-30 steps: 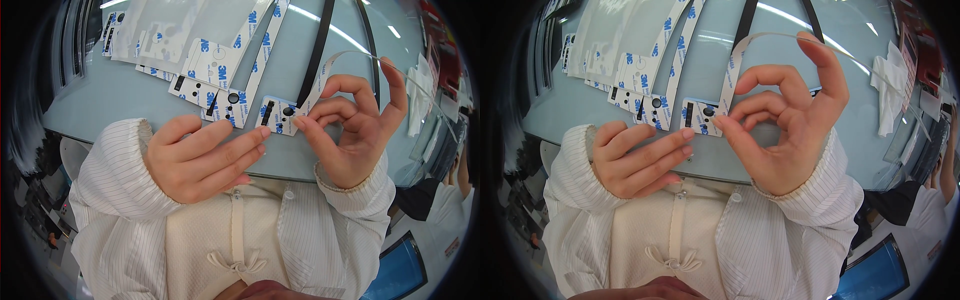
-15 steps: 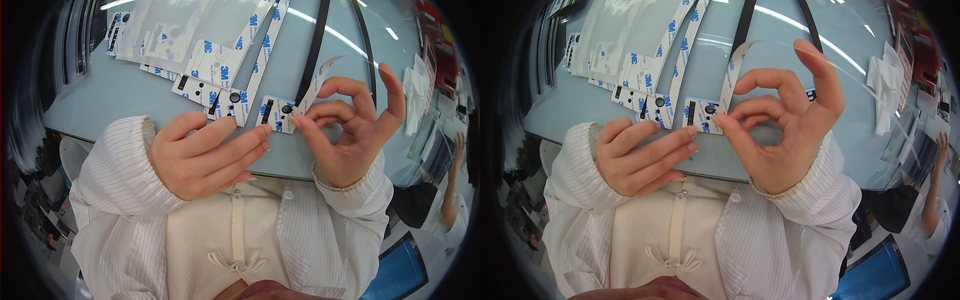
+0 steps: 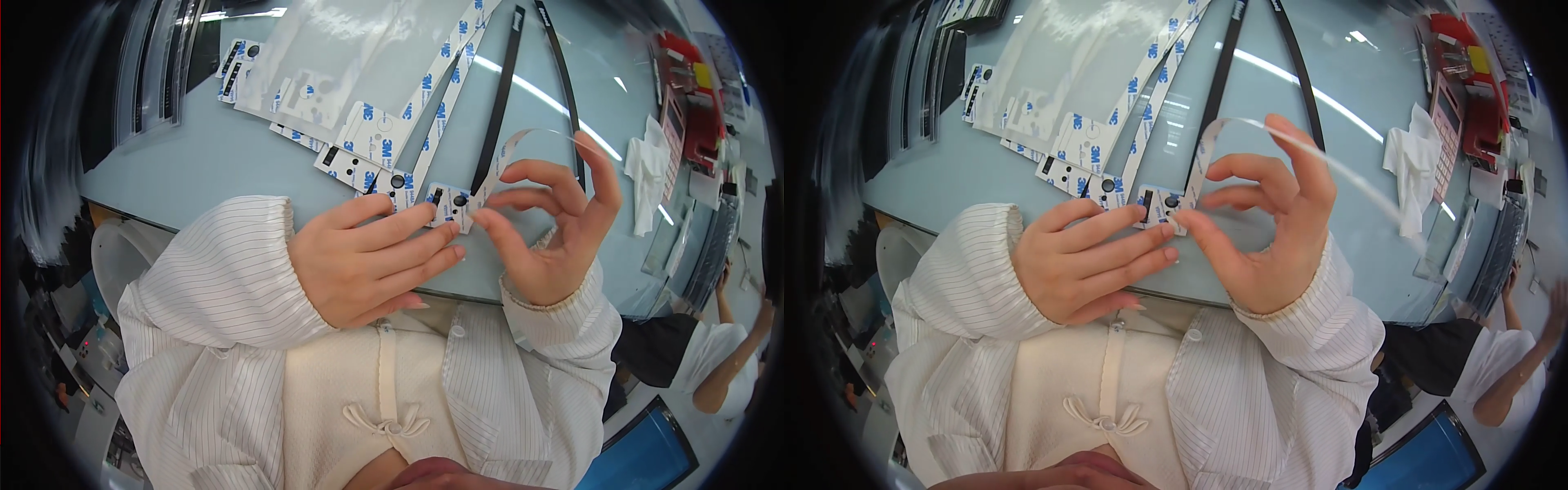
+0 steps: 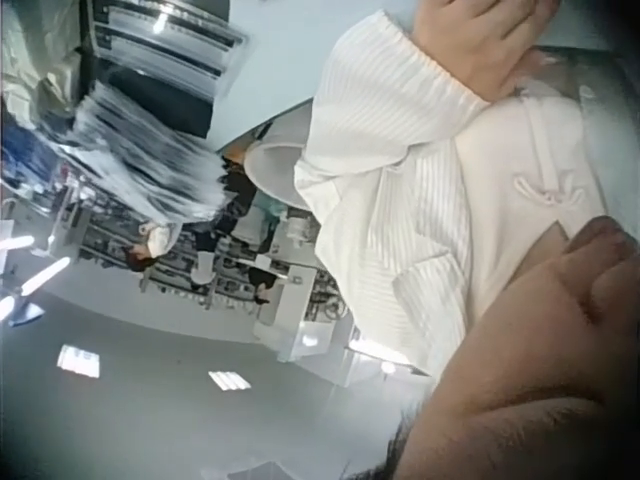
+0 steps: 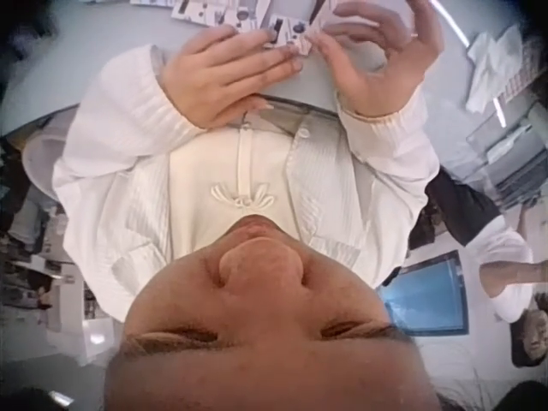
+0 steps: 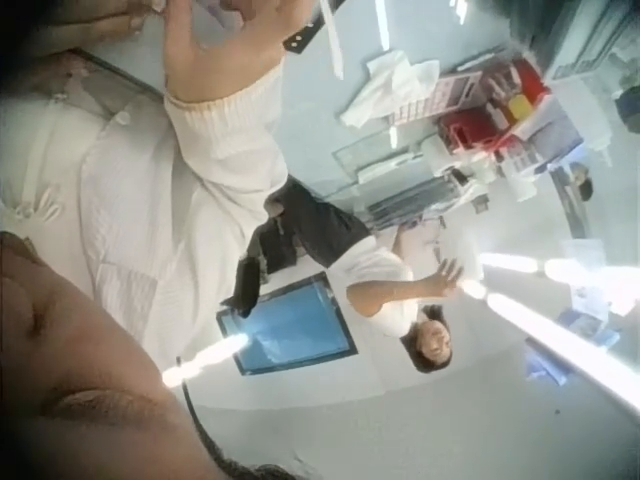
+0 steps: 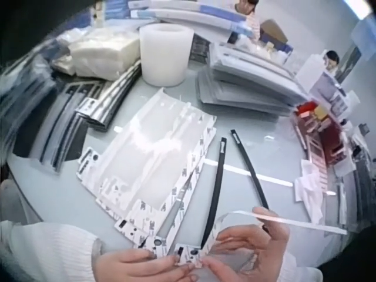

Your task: The recorder is applying double-sided adhesive strips to small plastic components at a factory workbench.

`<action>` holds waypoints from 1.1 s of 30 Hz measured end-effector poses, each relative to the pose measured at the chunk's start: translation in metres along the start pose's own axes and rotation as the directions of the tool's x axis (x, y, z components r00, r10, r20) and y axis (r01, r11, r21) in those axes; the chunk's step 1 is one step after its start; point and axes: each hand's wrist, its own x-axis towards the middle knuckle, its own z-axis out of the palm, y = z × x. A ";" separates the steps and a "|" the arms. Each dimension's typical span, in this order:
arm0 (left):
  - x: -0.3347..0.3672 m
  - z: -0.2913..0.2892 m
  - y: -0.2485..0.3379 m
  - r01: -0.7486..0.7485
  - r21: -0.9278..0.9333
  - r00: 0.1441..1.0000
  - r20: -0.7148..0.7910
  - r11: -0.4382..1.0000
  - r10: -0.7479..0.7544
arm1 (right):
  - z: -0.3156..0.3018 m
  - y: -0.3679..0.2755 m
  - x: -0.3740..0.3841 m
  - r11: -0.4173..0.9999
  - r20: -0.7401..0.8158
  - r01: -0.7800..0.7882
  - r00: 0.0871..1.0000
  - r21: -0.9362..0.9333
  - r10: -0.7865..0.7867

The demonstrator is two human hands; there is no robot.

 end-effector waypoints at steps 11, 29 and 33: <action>-0.002 0.002 -0.002 -0.062 -0.087 0.998 0.018 0.994 0.064 | -0.022 0.010 0.014 0.998 0.006 -0.055 0.998 -0.038 0.055; 0.001 -0.006 0.003 -0.152 -0.058 0.973 0.165 0.987 0.160 | -0.016 0.016 0.019 0.973 0.073 -0.220 0.974 0.071 0.215; 0.002 -0.010 0.002 -0.144 -0.053 0.970 0.189 0.988 0.152 | -0.013 0.014 0.022 0.973 0.067 -0.221 0.974 0.059 0.217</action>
